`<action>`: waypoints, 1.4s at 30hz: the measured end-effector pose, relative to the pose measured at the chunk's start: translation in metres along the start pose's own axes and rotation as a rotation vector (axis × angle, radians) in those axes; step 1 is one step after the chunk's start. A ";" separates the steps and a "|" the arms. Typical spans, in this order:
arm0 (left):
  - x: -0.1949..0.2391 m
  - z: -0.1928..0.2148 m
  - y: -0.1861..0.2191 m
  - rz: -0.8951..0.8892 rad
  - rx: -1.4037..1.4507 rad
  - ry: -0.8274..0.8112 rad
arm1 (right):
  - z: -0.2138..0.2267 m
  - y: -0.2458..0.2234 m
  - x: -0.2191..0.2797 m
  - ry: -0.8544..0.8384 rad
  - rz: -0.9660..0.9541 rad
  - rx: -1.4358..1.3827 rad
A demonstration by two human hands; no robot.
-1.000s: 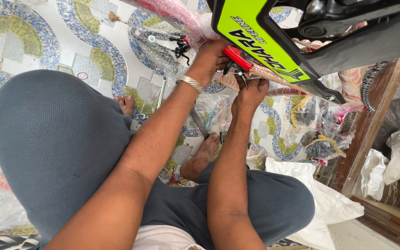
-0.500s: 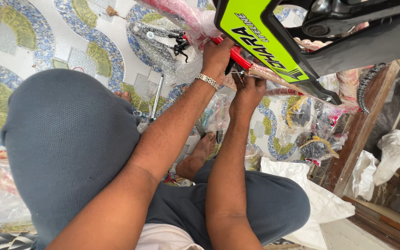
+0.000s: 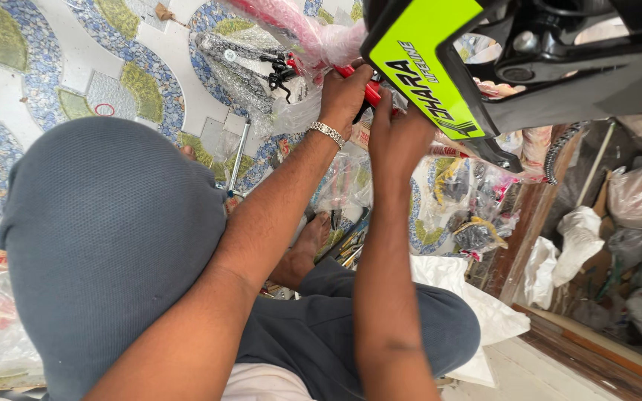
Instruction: The person sits on the floor and assembles a bicycle, focusing on the crankset area. They use a wrench to tighten bolts on the red crank arm and adjust the chain tension. The person also handles a plastic bag containing small parts during the process.
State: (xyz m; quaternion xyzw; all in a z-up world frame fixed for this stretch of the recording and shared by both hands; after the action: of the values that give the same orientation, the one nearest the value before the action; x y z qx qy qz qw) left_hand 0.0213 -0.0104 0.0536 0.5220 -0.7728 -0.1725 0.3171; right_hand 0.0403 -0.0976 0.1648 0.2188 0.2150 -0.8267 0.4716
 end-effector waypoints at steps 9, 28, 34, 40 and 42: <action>-0.005 0.002 -0.008 0.023 -0.023 0.039 | -0.062 0.029 -0.030 -0.244 0.013 0.250; -0.023 0.011 -0.037 -0.054 -0.064 -0.020 | 0.032 0.012 0.115 -0.531 -0.235 -0.245; -0.027 0.015 -0.066 -0.092 -0.140 -0.102 | -0.065 0.100 0.263 -1.196 -0.364 -0.042; -0.029 0.026 -0.086 -0.109 -0.192 -0.137 | -0.138 0.157 0.396 -1.030 0.322 0.100; -0.027 0.026 -0.093 -0.097 -0.197 -0.157 | -0.145 0.164 0.401 -1.183 0.144 0.222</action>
State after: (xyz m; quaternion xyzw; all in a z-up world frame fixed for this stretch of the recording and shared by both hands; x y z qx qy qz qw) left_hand 0.0759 -0.0236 -0.0296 0.5102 -0.7483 -0.3028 0.2966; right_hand 0.0224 -0.3673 -0.2035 -0.2161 -0.1867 -0.7916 0.5402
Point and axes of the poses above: each hand's wrist, its own x-axis away from the middle knuckle, its own z-axis out of the back of the hand, y = z × x, the point moved 1 cm from there along -x, towards the middle knuckle, and after that the axes turned 15 degrees about -z, right-handed, at the moved point
